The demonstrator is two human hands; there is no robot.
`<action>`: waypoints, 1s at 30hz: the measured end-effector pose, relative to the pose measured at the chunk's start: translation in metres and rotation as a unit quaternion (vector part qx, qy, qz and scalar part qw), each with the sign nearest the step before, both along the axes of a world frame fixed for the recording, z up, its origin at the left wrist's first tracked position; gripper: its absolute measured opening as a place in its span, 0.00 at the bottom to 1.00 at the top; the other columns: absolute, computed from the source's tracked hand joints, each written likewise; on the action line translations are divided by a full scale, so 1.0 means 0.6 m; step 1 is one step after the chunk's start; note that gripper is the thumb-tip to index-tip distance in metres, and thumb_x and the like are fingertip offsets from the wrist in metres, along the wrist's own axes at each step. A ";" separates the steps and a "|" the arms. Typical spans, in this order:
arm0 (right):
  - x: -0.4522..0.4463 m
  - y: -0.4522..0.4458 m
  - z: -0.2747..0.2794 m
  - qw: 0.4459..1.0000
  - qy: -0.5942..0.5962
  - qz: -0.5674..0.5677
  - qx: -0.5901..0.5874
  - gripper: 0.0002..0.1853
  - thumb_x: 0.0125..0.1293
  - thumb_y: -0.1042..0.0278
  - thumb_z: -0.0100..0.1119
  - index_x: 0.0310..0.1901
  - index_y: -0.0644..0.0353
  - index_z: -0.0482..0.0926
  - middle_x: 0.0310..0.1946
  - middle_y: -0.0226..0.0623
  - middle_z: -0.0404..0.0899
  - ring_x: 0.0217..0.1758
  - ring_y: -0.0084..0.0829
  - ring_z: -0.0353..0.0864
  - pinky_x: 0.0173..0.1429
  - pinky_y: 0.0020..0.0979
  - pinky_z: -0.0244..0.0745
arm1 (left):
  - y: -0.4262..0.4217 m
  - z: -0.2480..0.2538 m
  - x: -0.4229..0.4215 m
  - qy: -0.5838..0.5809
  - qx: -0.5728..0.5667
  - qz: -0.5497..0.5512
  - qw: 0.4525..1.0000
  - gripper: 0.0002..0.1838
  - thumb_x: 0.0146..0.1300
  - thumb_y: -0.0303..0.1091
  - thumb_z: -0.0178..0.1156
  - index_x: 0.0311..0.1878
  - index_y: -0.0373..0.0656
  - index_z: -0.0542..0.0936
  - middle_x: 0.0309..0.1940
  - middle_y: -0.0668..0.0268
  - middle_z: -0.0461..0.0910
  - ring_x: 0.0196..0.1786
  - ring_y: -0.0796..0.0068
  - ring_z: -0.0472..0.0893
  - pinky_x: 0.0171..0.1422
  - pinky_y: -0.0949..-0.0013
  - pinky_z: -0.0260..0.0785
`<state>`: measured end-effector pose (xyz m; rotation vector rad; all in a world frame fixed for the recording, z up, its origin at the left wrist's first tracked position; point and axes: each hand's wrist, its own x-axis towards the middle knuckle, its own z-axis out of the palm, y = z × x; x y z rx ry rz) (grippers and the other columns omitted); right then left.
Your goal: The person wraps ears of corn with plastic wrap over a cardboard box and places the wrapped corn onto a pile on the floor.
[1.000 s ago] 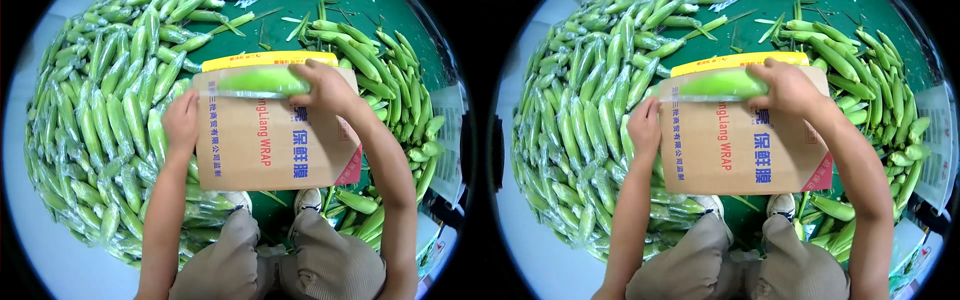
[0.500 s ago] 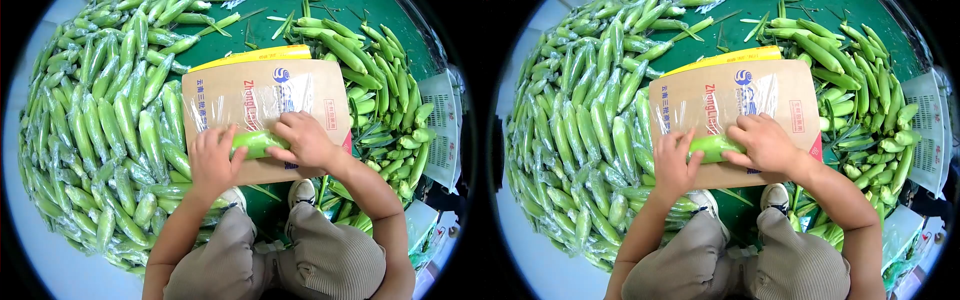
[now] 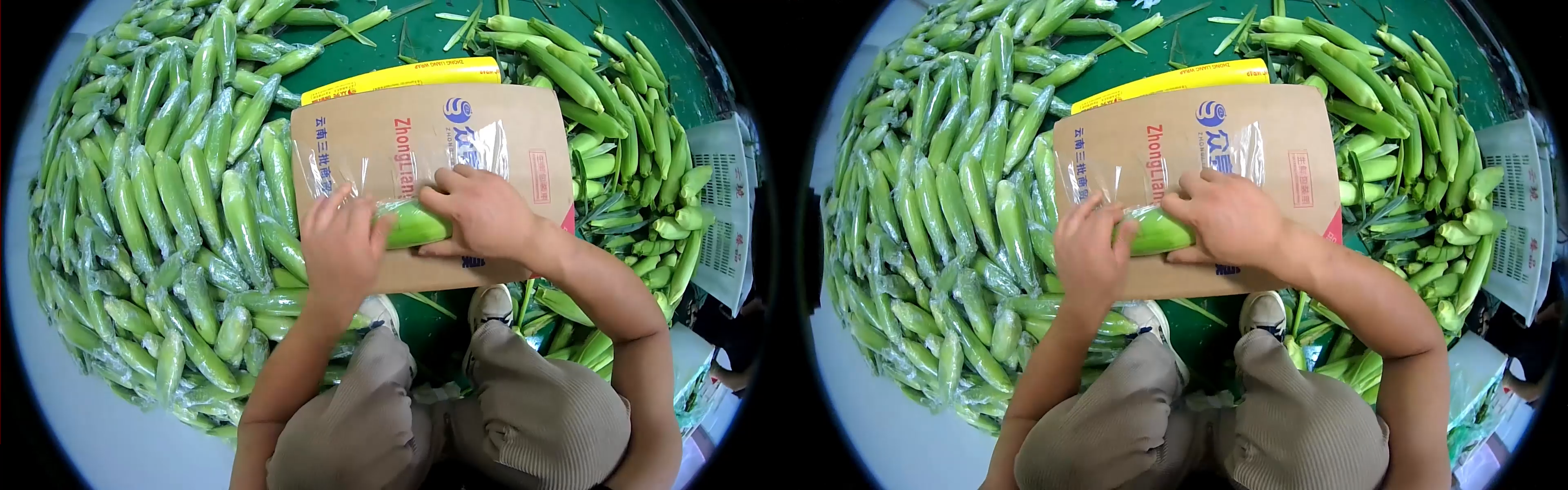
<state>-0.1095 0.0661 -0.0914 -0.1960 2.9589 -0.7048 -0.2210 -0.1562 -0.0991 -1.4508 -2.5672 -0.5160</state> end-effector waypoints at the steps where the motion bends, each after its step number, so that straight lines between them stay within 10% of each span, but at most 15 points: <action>1: -0.002 0.002 0.001 1.000 0.013 -0.001 -0.005 0.33 0.52 0.39 0.78 0.51 0.53 0.79 0.49 0.38 0.77 0.55 0.42 0.80 0.56 0.42 0.76 | 0.003 0.006 0.007 0.015 0.017 0.002 1.000 0.21 0.69 0.48 0.68 0.54 0.41 0.83 0.48 0.56 0.86 0.59 0.52 0.83 0.63 0.50 0.70; 12: -0.004 0.013 -0.005 0.999 0.051 -0.002 0.007 0.36 0.53 0.41 0.77 0.55 0.59 0.79 0.52 0.41 0.77 0.58 0.45 0.79 0.62 0.42 0.74 | 0.031 0.006 -0.009 -0.104 -0.025 0.004 0.994 0.16 0.70 0.46 0.65 0.48 0.44 0.87 0.45 0.60 0.82 0.52 0.52 0.78 0.55 0.51 0.69; 15: 0.006 -0.004 -0.002 0.971 0.233 -0.021 0.047 0.35 0.52 0.43 0.77 0.55 0.59 0.78 0.50 0.39 0.77 0.57 0.43 0.78 0.62 0.42 0.74 | 0.049 0.003 -0.025 -0.025 -0.007 0.007 1.000 0.13 0.70 0.44 0.65 0.46 0.44 0.87 0.44 0.61 0.83 0.49 0.54 0.79 0.56 0.49 0.67; 30: -0.036 0.009 -0.004 0.987 0.138 -0.065 0.055 0.38 0.48 0.47 0.82 0.58 0.56 0.79 0.52 0.40 0.77 0.58 0.42 0.78 0.62 0.43 0.73 | 0.069 -0.005 -0.053 -0.019 -0.028 0.006 0.999 0.16 0.72 0.46 0.64 0.56 0.48 0.86 0.45 0.60 0.80 0.55 0.55 0.77 0.58 0.52 0.67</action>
